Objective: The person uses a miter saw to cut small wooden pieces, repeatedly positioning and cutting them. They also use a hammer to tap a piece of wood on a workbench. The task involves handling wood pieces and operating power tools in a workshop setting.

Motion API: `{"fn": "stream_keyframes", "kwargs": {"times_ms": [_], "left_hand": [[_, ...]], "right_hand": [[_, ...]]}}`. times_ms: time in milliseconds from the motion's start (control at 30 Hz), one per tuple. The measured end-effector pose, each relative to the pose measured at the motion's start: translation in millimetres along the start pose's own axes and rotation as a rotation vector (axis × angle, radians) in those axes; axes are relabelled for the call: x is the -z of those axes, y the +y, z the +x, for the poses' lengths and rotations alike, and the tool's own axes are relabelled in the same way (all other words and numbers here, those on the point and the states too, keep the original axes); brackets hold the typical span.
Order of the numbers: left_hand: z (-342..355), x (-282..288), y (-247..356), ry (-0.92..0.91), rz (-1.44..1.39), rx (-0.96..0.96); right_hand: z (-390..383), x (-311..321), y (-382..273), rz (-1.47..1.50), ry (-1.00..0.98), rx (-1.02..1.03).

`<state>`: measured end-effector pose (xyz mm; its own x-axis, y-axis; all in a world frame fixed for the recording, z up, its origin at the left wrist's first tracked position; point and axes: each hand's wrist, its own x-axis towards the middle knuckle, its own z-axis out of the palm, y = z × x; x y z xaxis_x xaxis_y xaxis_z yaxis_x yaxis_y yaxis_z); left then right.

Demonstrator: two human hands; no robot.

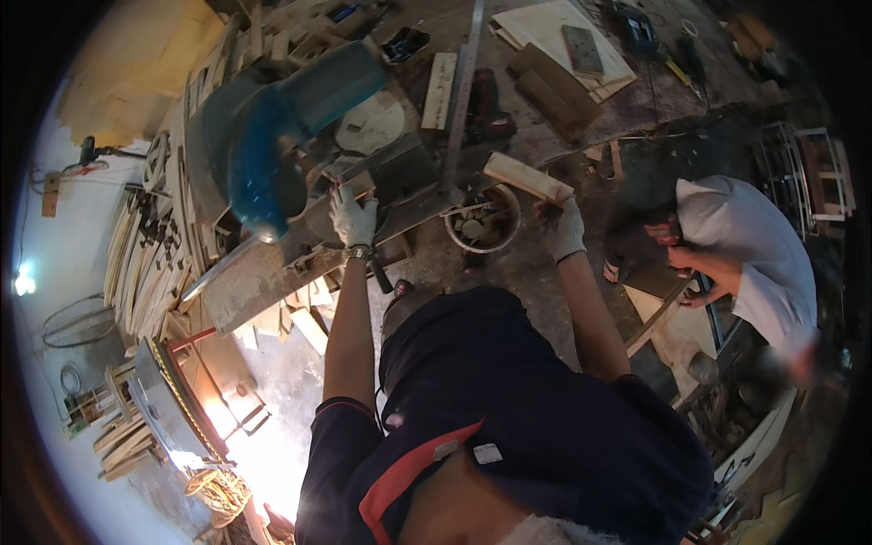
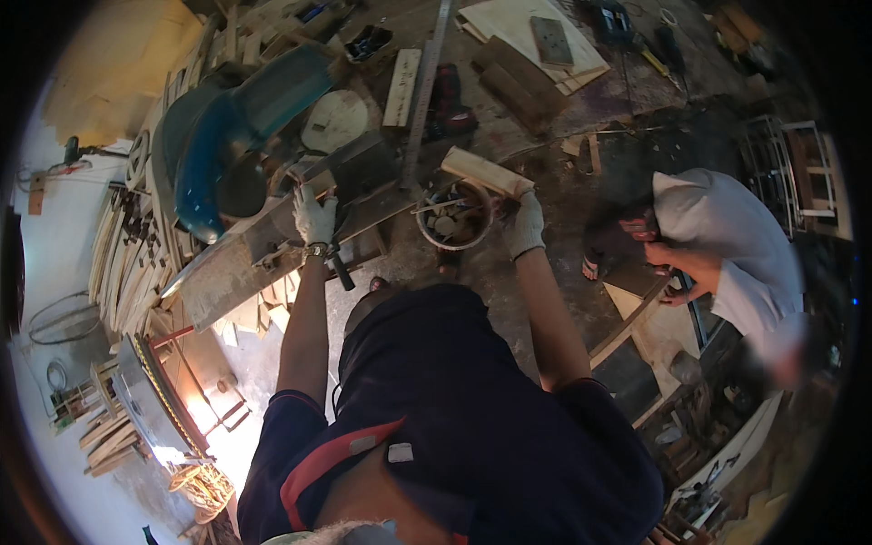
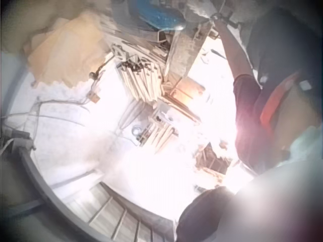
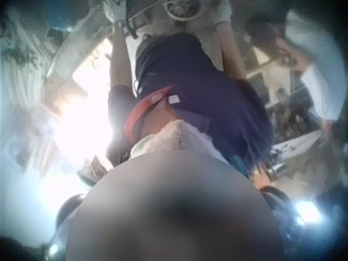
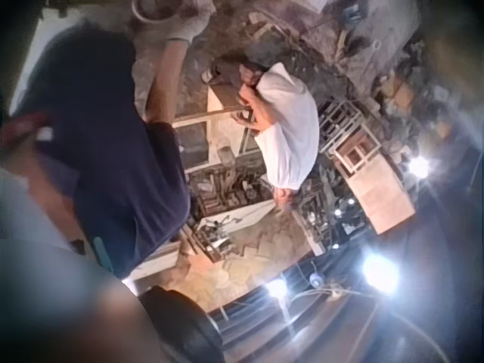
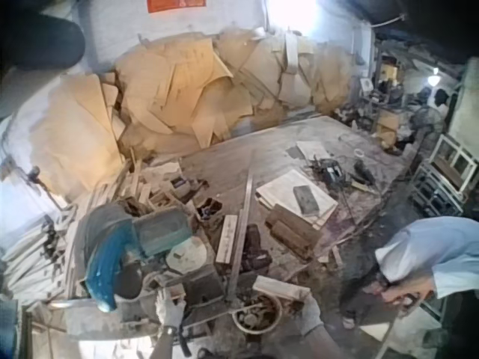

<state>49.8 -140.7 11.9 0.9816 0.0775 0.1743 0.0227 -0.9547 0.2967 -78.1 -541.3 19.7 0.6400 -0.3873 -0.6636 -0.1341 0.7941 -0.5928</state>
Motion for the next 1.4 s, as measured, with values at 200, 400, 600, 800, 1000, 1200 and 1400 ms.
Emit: {"fn": "stream_keyframes", "kwargs": {"times_ms": [200,400,600,800,1000,1200,1400], "left_hand": [[-38,-5,6,0.031,0.103,-0.106],[-71,8,11,-0.006,0.155,-0.125],[-90,42,18,-0.060,-0.037,-0.060],[-155,66,10,-0.104,-0.375,0.175],[-232,109,-8,-0.167,-0.557,0.558],[-322,129,-50,-0.039,-0.847,0.909],[-469,96,-111,0.279,-1.655,1.447]], "right_hand": [[45,25,-60,0.261,0.102,0.064],[121,-36,-160,0.261,-0.215,0.259],[144,-94,-170,-1.067,0.260,0.488],[146,-73,-109,-1.943,0.304,0.889],[133,-42,-71,-1.916,0.111,0.964],[57,16,65,-1.813,-0.442,0.864],[-46,52,175,-1.872,-0.816,0.083]]}}
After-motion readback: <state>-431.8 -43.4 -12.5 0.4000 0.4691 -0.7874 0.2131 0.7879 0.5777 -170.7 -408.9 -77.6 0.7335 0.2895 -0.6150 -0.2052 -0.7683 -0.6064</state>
